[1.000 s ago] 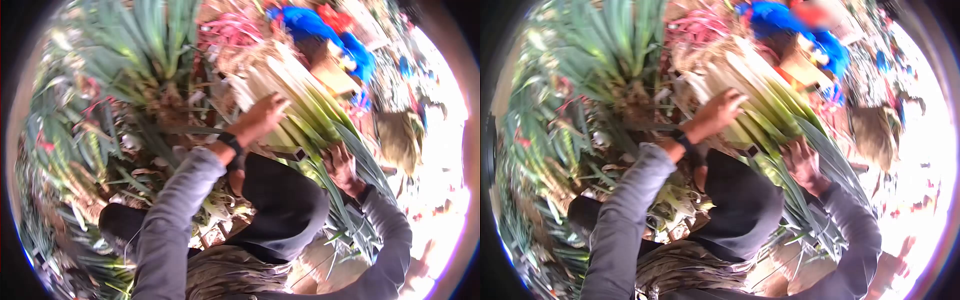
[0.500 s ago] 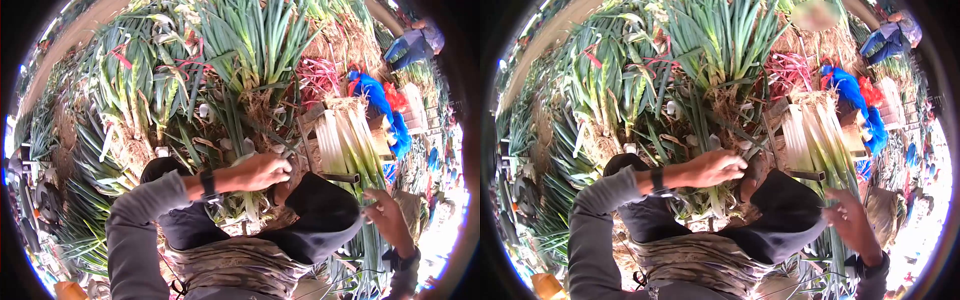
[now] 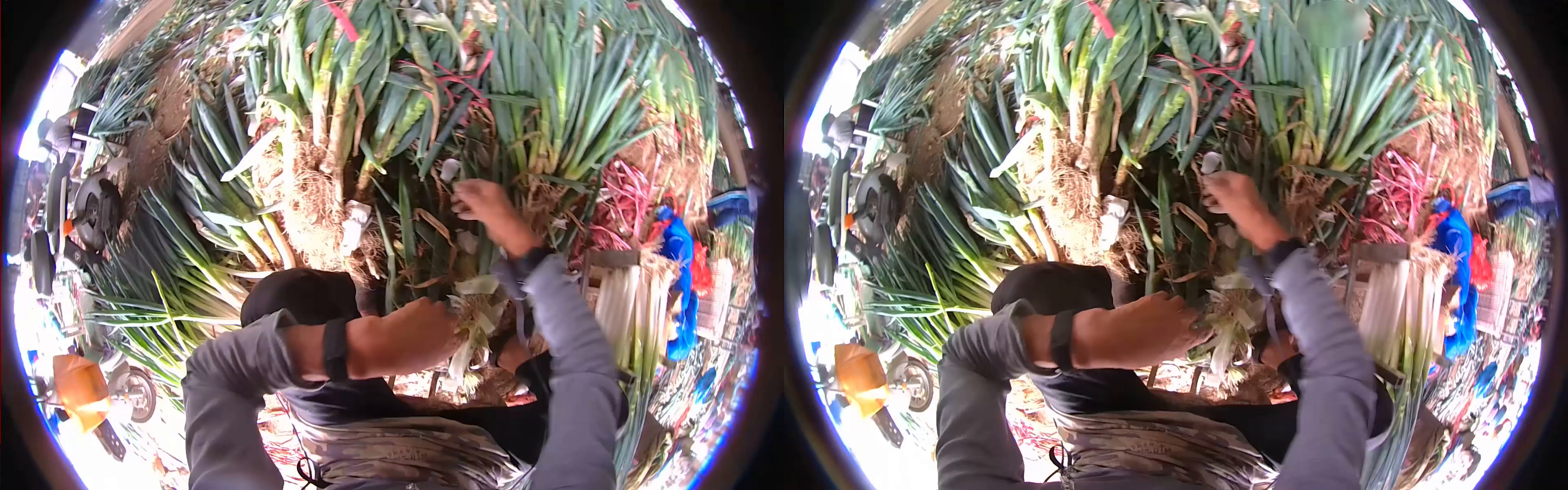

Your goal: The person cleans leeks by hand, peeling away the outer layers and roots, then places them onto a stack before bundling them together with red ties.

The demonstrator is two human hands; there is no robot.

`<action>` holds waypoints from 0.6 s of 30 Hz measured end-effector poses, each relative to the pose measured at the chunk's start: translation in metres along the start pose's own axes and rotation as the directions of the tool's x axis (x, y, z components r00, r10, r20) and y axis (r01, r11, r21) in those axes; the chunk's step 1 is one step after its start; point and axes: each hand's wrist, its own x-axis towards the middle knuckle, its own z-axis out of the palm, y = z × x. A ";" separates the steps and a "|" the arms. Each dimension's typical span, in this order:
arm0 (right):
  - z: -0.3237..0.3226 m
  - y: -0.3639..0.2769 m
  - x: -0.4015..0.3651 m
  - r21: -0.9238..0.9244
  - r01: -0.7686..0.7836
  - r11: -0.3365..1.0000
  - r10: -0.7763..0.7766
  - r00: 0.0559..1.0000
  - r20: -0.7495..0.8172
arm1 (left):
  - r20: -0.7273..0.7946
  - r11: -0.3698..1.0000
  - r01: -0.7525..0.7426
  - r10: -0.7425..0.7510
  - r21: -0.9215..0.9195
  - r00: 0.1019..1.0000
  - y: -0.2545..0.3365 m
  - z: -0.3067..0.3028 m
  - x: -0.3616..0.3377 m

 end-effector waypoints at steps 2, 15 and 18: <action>0.059 0.029 0.048 0.017 0.018 1.000 -0.018 1.000 -0.017 | -0.015 0.997 0.066 -0.067 -0.035 0.998 -0.006 -0.019 -0.018; 0.205 0.088 0.140 -0.495 0.064 0.867 -0.253 0.911 -0.326 | -0.080 0.960 0.238 -0.252 -0.148 0.964 -0.034 -0.050 -0.062; 0.182 0.079 0.110 -0.128 0.144 0.981 -0.180 0.922 -0.344 | -0.081 0.966 0.221 -0.233 -0.137 0.969 -0.032 -0.052 -0.063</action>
